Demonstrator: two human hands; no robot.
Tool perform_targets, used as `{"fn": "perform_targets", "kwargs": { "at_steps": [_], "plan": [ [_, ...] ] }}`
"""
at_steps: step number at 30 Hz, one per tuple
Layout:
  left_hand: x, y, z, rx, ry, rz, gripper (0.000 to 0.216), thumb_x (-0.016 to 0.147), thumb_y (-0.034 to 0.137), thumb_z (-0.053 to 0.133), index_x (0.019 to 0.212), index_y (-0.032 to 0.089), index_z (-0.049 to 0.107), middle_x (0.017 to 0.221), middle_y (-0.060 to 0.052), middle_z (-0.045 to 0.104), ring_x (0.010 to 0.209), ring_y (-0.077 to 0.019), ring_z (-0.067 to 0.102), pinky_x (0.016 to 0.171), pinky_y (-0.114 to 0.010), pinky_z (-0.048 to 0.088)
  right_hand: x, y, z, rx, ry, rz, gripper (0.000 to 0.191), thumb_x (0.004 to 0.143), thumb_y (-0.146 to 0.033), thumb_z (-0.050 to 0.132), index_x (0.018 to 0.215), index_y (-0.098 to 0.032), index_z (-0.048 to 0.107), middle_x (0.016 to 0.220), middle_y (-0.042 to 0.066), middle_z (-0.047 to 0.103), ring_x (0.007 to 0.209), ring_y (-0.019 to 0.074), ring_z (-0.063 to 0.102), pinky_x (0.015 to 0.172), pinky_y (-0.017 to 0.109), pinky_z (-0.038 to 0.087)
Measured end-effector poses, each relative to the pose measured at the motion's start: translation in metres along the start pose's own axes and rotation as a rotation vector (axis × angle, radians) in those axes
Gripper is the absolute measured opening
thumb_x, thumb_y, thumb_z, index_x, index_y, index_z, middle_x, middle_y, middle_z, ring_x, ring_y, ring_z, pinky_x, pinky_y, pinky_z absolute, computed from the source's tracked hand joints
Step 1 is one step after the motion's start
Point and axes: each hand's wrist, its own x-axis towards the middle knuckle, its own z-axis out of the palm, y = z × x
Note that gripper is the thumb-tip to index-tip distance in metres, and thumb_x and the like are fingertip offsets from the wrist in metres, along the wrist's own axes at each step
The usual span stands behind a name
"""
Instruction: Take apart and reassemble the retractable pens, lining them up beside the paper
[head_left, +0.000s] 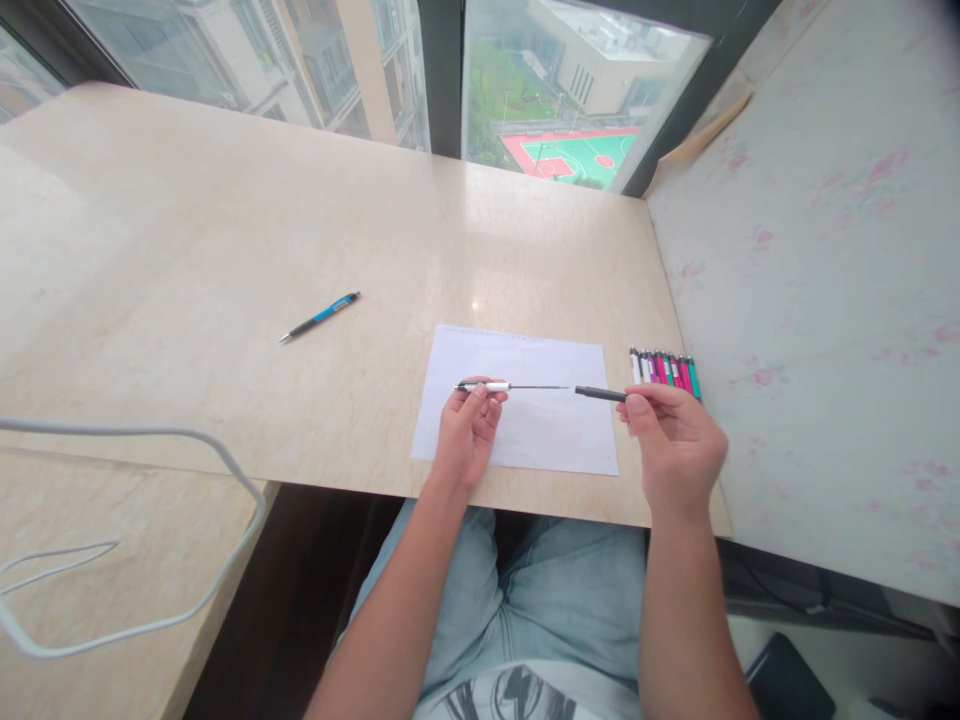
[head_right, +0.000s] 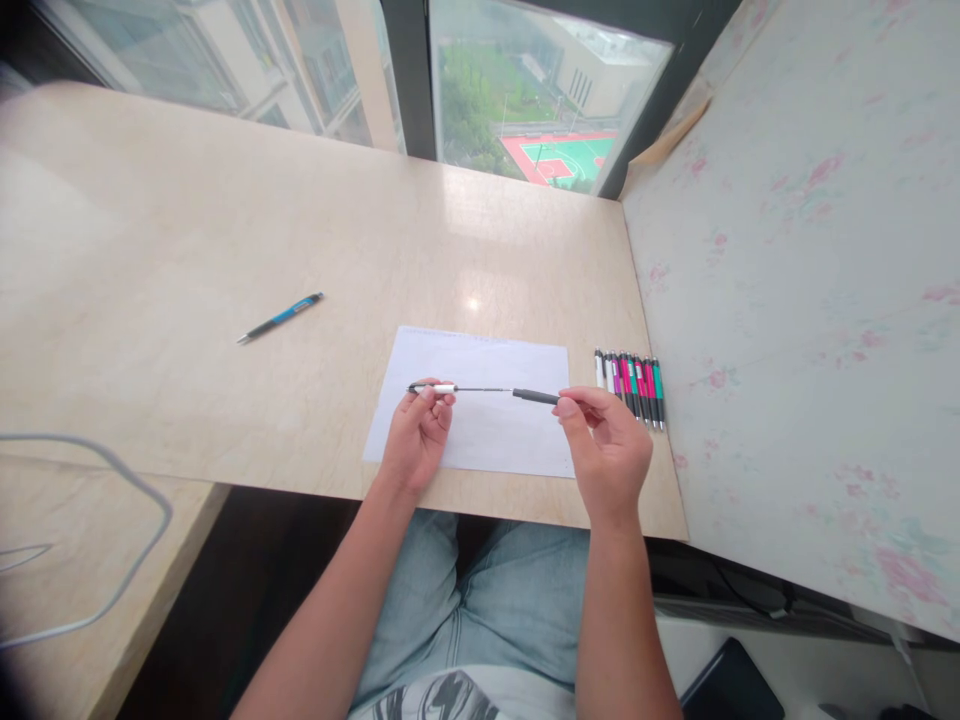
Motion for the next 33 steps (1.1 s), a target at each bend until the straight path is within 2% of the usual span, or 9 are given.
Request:
{"fn": "perform_targets", "kwargs": {
  "at_steps": [3, 5, 9, 12, 17, 22, 28, 33],
  "plan": [
    [0.0, 0.002, -0.002, -0.066, 0.011, 0.0, 0.015, 0.077, 0.019, 0.08, 0.088, 0.013, 0.071, 0.09, -0.004, 0.073, 0.075, -0.0061, 0.069, 0.069, -0.01, 0.055, 0.002, 0.008, 0.0, 0.011, 0.057, 0.039, 0.022, 0.081, -0.04, 0.075, 0.088, -0.019, 0.072, 0.075, 0.003, 0.07, 0.062, 0.0151, 0.066, 0.057, 0.028, 0.054],
    [0.0, 0.003, -0.002, -0.092, 0.018, -0.006, 0.013, 0.079, 0.018, 0.078, 0.088, 0.013, 0.071, 0.09, -0.004, 0.073, 0.075, -0.0061, 0.069, 0.068, -0.009, 0.055, 0.004, 0.022, 0.001, -0.026, 0.04, 0.104, 0.025, 0.08, -0.041, 0.074, 0.091, -0.018, 0.072, 0.076, 0.003, 0.071, 0.064, 0.0157, 0.067, 0.054, 0.027, 0.052],
    [0.0, 0.004, -0.001, -0.1, 0.012, -0.028, 0.01, 0.08, 0.017, 0.076, 0.088, 0.013, 0.071, 0.089, -0.005, 0.073, 0.075, -0.0065, 0.069, 0.067, -0.009, 0.055, 0.01, 0.056, 0.011, -0.225, -0.089, 0.251, 0.03, 0.078, -0.042, 0.071, 0.092, -0.016, 0.072, 0.081, 0.007, 0.074, 0.07, 0.0194, 0.069, 0.064, 0.032, 0.055],
    [0.0, 0.004, -0.001, -0.1, 0.007, -0.037, 0.011, 0.08, 0.016, 0.077, 0.089, 0.012, 0.071, 0.089, -0.005, 0.073, 0.075, -0.0065, 0.069, 0.067, -0.009, 0.056, 0.018, 0.068, 0.027, -0.38, -0.088, 0.237, 0.026, 0.081, -0.04, 0.067, 0.091, -0.017, 0.072, 0.083, 0.008, 0.076, 0.071, 0.0195, 0.069, 0.072, 0.033, 0.054],
    [0.0, 0.004, -0.002, -0.091, 0.016, -0.043, 0.011, 0.079, 0.017, 0.077, 0.088, 0.013, 0.071, 0.089, -0.005, 0.073, 0.074, -0.0068, 0.069, 0.066, -0.01, 0.056, 0.029, 0.06, 0.052, -0.753, -0.061, 0.125, 0.024, 0.089, -0.035, 0.055, 0.089, -0.019, 0.072, 0.083, 0.007, 0.076, 0.072, 0.0204, 0.066, 0.074, 0.032, 0.046],
    [-0.001, 0.004, -0.002, -0.091, 0.003, -0.064, 0.015, 0.077, 0.018, 0.08, 0.088, 0.013, 0.072, 0.089, -0.005, 0.074, 0.073, -0.0067, 0.07, 0.067, -0.01, 0.056, 0.028, 0.054, 0.061, -1.018, -0.17, 0.245, 0.022, 0.09, -0.036, 0.057, 0.099, -0.023, 0.071, 0.09, 0.006, 0.076, 0.079, 0.0218, 0.065, 0.068, 0.03, 0.038],
    [0.0, 0.005, -0.001, -0.085, -0.013, -0.072, 0.016, 0.077, 0.018, 0.08, 0.089, 0.013, 0.071, 0.09, -0.005, 0.074, 0.074, -0.0063, 0.069, 0.068, -0.01, 0.056, 0.027, 0.056, 0.061, -1.147, -0.226, 0.315, 0.025, 0.091, -0.044, 0.056, 0.102, -0.026, 0.069, 0.086, 0.005, 0.075, 0.079, 0.0243, 0.067, 0.067, 0.031, 0.039],
    [0.0, 0.004, -0.003, -0.06, 0.003, -0.073, 0.016, 0.078, 0.019, 0.079, 0.089, 0.013, 0.07, 0.091, -0.005, 0.073, 0.074, -0.0066, 0.069, 0.069, -0.011, 0.055, 0.028, 0.056, 0.06, -1.146, -0.233, 0.312, 0.031, 0.091, -0.048, 0.054, 0.101, -0.024, 0.069, 0.084, 0.01, 0.074, 0.079, 0.0264, 0.068, 0.067, 0.033, 0.042]
  ]
}}
